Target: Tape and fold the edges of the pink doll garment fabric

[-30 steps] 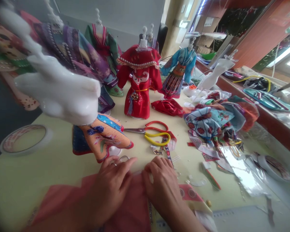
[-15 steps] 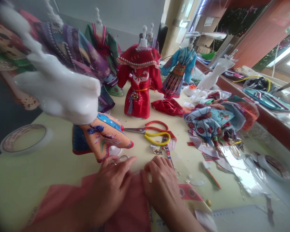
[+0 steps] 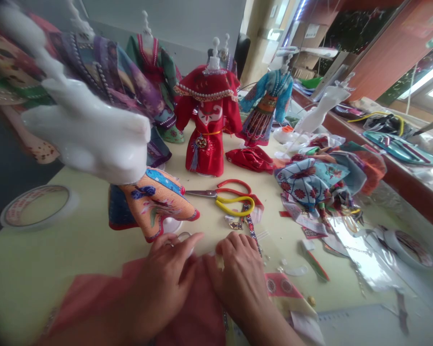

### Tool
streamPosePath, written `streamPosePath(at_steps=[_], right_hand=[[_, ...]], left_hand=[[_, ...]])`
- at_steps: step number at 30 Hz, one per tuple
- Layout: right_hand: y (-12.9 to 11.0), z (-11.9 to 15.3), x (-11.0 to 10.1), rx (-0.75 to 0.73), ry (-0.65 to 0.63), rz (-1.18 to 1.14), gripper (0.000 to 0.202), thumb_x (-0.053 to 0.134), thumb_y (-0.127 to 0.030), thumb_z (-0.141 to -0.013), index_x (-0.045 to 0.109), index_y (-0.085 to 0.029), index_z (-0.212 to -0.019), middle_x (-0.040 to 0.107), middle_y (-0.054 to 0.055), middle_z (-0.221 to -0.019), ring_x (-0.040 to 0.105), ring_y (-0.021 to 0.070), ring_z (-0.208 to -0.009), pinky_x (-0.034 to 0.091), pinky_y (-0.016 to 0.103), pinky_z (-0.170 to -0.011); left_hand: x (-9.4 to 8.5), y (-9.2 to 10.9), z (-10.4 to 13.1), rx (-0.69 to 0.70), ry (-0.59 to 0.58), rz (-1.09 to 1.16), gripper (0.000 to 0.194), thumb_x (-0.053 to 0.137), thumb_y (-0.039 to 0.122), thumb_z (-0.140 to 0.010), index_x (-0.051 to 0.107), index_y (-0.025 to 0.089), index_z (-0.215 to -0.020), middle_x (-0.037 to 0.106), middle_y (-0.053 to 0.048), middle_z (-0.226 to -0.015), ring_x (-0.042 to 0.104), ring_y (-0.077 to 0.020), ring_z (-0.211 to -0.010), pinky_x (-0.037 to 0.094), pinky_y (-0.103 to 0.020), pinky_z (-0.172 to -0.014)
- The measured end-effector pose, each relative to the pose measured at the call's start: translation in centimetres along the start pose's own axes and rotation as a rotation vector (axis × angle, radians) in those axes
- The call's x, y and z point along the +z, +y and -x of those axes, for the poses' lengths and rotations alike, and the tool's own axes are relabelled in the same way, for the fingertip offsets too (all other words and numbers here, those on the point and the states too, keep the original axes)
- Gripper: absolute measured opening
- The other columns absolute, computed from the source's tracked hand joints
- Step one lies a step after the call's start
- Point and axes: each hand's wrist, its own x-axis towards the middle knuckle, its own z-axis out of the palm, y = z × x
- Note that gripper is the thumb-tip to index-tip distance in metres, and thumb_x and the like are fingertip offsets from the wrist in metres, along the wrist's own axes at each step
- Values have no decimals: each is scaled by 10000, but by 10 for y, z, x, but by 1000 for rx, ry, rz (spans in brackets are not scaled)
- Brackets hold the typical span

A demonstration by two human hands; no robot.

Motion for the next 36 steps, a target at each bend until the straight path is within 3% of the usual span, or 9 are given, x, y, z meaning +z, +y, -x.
streamPosePath(at_steps=[14,29,33,36], right_hand=[[-4,1,0,-52,35,104,223,679,-312,-784,513,-193,-693,513,26,-753,501,231,-759,390,357,-678],[-4,0,0,-44,38,83,217,659,-318,-805,517,-194,-699,517,28,-757,495,233,-765,402,372,-694],[-4,3,-3,-66,64,21,134,586,-240,-851,542,-193,-733,521,38,-778,489,234,-781,402,379,-696],[-6,7,-6,-161,137,-116,99,494,-163,-893,575,-184,-840,542,55,-841,496,224,-810,411,386,-734]], left_hand=[[-2,-1,1,-16,-18,-4,554,387,15,-808,379,172,-1339,682,-55,-961,619,-236,-921,413,-512,-927],[-12,1,1,-115,-54,-9,489,360,55,-811,448,158,-1281,695,-87,-916,641,-264,-890,498,-485,-826],[-14,1,0,-151,-82,31,497,378,62,-812,450,170,-1292,702,-72,-910,647,-247,-855,512,-453,-809],[-15,1,0,-169,-101,41,481,392,81,-827,454,167,-1296,702,-83,-933,650,-247,-858,514,-443,-809]])
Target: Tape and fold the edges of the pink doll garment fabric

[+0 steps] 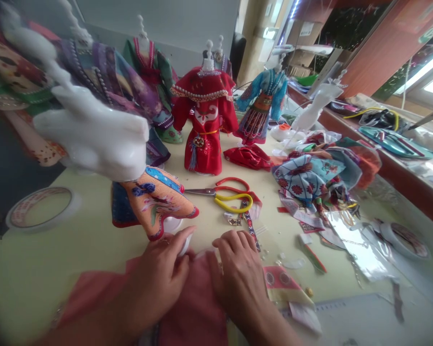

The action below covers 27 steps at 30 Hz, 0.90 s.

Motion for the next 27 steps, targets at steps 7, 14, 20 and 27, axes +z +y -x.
streamPosePath(at_steps=[7,14,20,27], right_hand=[[-8,11,5,-98,-130,-177,212,409,-77,-897,583,-166,-977,573,76,-904,505,215,-808,439,370,-697],[-7,9,4,-146,-142,-137,266,373,-82,-895,590,-140,-1037,576,96,-916,502,219,-784,472,387,-671],[-7,10,2,-231,-139,-55,246,375,-92,-924,575,-134,-1061,588,104,-969,524,224,-842,488,372,-698],[-7,15,6,-292,-100,40,223,386,-72,-921,594,-135,-968,594,110,-981,540,242,-915,491,386,-738]], left_hand=[[-1,0,-2,-19,-20,29,504,394,82,-811,458,186,-1299,700,-72,-919,645,-250,-871,509,-459,-822],[-1,0,0,-63,-37,50,502,392,98,-815,460,196,-1302,697,-76,-974,639,-250,-912,501,-460,-845],[-5,1,-3,-107,-72,69,500,392,104,-807,477,178,-1294,708,-78,-959,653,-245,-904,500,-453,-855],[-14,7,-6,-145,-79,9,461,400,136,-830,519,189,-1272,719,-64,-985,676,-223,-908,531,-352,-808]])
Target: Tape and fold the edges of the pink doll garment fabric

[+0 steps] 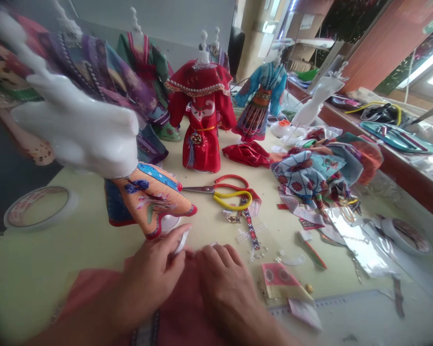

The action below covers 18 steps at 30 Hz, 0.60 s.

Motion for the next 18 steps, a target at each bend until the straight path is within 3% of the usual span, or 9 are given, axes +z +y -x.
streamPosePath(at_steps=[10,18], right_hand=[[-1,-3,-4,32,-50,-9,214,380,-67,-907,560,-170,-855,597,93,-988,546,234,-915,489,384,-760],[-2,-4,-5,32,-51,-21,178,400,-55,-888,544,-153,-851,600,107,-959,544,243,-892,488,380,-724]], left_hand=[[-1,-2,1,12,40,-37,460,413,137,-833,528,188,-1275,727,-65,-962,691,-220,-868,545,-302,-727],[-3,-3,0,-21,26,-75,464,406,157,-839,526,183,-1287,724,-80,-920,667,-271,-910,545,-366,-729]])
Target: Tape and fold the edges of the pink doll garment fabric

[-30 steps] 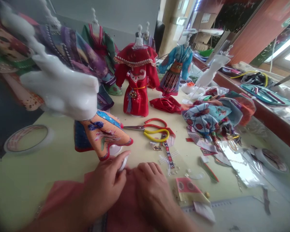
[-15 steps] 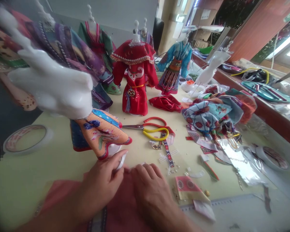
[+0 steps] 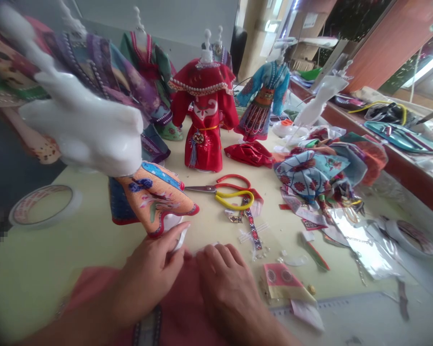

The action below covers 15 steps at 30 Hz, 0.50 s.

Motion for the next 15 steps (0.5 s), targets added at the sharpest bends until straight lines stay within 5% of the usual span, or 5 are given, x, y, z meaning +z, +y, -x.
streamPosePath(at_steps=[8,15], right_hand=[[0,0,1,-1,-7,18,189,398,-52,-870,546,-162,-832,586,100,-954,532,230,-858,485,373,-706],[-1,0,2,-47,-12,84,196,398,-121,-908,573,-161,-830,557,110,-925,501,226,-787,478,369,-663]], left_hand=[[0,-2,-1,49,24,5,459,401,138,-836,525,161,-1277,719,-94,-960,667,-272,-906,541,-392,-766],[0,7,9,273,83,56,453,372,83,-847,494,159,-1276,698,-84,-1025,650,-230,-927,508,-405,-843]])
